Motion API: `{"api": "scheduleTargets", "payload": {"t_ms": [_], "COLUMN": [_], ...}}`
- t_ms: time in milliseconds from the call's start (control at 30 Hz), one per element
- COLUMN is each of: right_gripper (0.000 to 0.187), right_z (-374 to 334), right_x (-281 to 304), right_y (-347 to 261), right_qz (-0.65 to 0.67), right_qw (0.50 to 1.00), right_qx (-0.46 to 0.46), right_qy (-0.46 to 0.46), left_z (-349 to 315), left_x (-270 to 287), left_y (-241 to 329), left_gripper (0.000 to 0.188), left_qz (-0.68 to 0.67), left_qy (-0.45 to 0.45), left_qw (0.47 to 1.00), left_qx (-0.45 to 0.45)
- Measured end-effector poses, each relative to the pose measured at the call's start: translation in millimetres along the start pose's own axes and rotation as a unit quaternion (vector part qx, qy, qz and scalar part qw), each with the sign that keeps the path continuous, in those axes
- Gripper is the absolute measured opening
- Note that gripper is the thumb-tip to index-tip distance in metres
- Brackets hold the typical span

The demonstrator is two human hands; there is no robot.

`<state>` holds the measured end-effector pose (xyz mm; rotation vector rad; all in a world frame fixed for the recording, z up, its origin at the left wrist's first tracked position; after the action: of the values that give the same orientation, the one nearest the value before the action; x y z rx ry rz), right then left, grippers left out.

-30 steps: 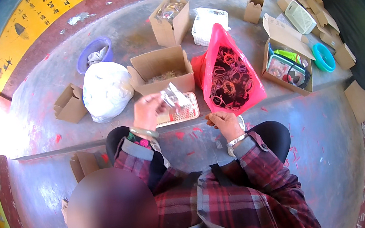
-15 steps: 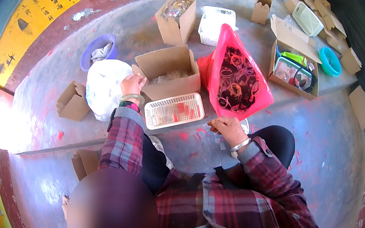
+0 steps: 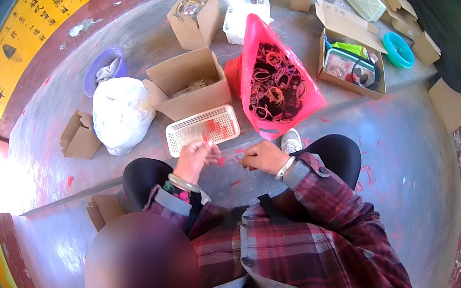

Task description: The person sits on the floor and sorts small red and black craft items, likely rubber bands or hair ties, from a pink bag into a white basket. They handle the items one by one, picking them up, briefly inspecting them, and placing them into the basket.

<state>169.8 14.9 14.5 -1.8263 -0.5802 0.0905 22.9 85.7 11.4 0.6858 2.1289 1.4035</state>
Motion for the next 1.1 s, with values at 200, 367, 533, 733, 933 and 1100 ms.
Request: {"api": "scheduleTargets", "payload": {"t_ms": [200,367,533,733,933,1100], "right_gripper": [0.029,0.026,0.023,0.024,0.025,0.024], "right_z": [7,-1,1,3,3,5], "right_x": [-63,-105,-94,-86,-87,-88], "right_y": [5,7,14,8,2,-1], "right_qz": [-0.175,-0.245,-0.304,-0.307,-0.337,-0.335], "right_qw": [0.975,0.948,0.936,0.942,0.929,0.928], "right_qx": [0.024,0.093,0.053,0.058,0.045,0.047], "right_qy": [-0.132,-0.178,-0.168,-0.121,-0.148,-0.158], "left_z": [39,77,81,87,88,100], "left_x": [26,47,82,125,173,184], "left_y": [-21,-107,-101,-76,-111,-138], "left_gripper": [0.028,0.026,0.024,0.023,0.042,0.051], "left_qz": [0.445,0.574,0.544,0.487,0.362,0.331], "left_qy": [0.022,0.0,0.184,0.336,0.397,0.365], "left_qw": [0.895,0.801,0.807,0.801,0.812,0.836], "left_qx": [-0.001,0.169,0.137,0.085,0.226,0.239]}}
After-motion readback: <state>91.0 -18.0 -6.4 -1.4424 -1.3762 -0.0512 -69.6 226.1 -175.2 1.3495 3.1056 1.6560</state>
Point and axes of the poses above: each hand's wrist, its own z-axis towards the middle knuckle, its own x-axis out of the back of the hand, y = z × x, the point moved 9 cm from there along z, towards the middle knuckle, and after that the axes turned 10 degrees about -y, right-handed, at the moved point
